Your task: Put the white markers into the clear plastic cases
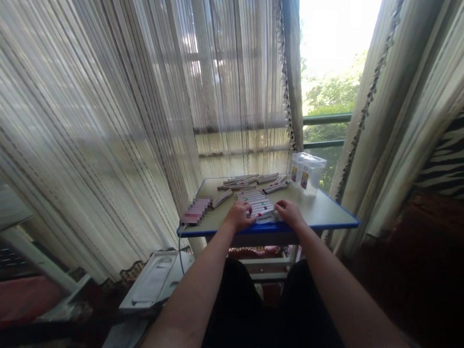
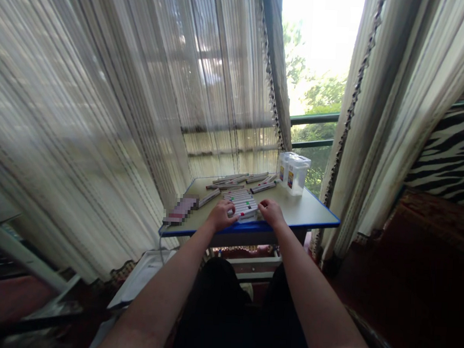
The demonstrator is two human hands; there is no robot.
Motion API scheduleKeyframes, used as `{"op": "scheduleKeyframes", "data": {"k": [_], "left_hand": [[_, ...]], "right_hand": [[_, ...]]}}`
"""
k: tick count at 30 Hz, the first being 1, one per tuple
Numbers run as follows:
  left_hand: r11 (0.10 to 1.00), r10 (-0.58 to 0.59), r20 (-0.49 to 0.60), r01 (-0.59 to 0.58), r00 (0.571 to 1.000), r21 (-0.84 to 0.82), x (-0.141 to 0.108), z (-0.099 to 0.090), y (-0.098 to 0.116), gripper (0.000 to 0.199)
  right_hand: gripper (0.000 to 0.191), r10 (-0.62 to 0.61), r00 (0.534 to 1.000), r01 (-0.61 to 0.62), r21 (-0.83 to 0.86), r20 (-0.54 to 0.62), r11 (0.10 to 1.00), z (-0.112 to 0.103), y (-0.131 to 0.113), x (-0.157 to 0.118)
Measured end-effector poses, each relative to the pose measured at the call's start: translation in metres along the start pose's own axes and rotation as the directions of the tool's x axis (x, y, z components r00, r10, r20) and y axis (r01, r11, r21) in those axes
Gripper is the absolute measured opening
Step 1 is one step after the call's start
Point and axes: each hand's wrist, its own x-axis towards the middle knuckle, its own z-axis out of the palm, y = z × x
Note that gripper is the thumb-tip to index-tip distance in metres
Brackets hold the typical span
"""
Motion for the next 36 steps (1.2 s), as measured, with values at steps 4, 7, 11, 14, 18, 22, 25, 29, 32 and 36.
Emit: {"op": "scheduleKeyframes", "data": {"k": [4, 7, 11, 14, 18, 22, 25, 29, 32, 36], "left_hand": [[0.999, 0.034, 0.006, -0.035, 0.999, 0.021, 0.002, 0.003, 0.0, 0.019], [0.999, 0.039, 0.014, -0.039, 0.999, 0.031, 0.003, 0.005, 0.0, 0.018], [0.998, 0.057, 0.001, -0.057, 0.998, 0.031, 0.004, 0.007, 0.0, 0.02], [0.998, 0.063, -0.004, -0.063, 0.998, 0.03, 0.004, 0.008, 0.0, 0.021], [0.997, 0.071, -0.032, -0.071, 0.997, 0.019, 0.004, 0.011, -0.002, 0.022], [0.998, 0.06, -0.027, -0.059, 0.998, 0.024, 0.004, 0.01, 0.0, 0.015], [0.997, 0.066, -0.014, -0.065, 0.998, 0.033, 0.003, 0.006, 0.002, 0.012], [0.997, 0.057, -0.005, -0.057, 0.998, 0.047, 0.0, 0.001, 0.005, 0.009], [0.998, 0.045, -0.01, -0.044, 0.999, 0.054, -0.001, 0.0, 0.004, 0.009], [0.998, 0.042, -0.005, -0.042, 0.999, 0.052, 0.0, 0.002, 0.002, 0.006]], "right_hand": [[0.025, 0.046, 0.998, -0.046, -0.011, 0.03, 0.999, -0.002, 0.0, 0.001], [0.028, 0.086, 0.996, -0.086, -0.018, 0.034, 0.996, -0.004, 0.003, 0.003], [0.03, 0.124, 0.992, -0.124, -0.007, 0.035, 0.992, -0.007, 0.008, 0.004], [0.03, 0.125, 0.992, -0.126, 0.031, 0.035, 0.992, -0.009, 0.009, 0.002], [0.036, 0.109, 0.993, -0.113, 0.118, 0.041, 0.987, -0.01, 0.009, -0.002], [0.034, 0.068, 0.995, -0.08, 0.194, 0.07, 0.978, -0.009, 0.008, -0.004], [0.026, 0.021, 0.994, -0.044, 0.222, 0.103, 0.974, -0.008, 0.005, -0.004], [0.024, -0.024, 0.988, -0.014, 0.241, 0.153, 0.97, -0.006, 0.001, -0.005], [0.024, -0.042, 0.984, -0.001, 0.236, 0.175, 0.972, -0.006, -0.001, -0.005], [0.023, -0.037, 0.986, 0.005, 0.191, 0.165, 0.982, -0.005, -0.002, -0.004]]}}
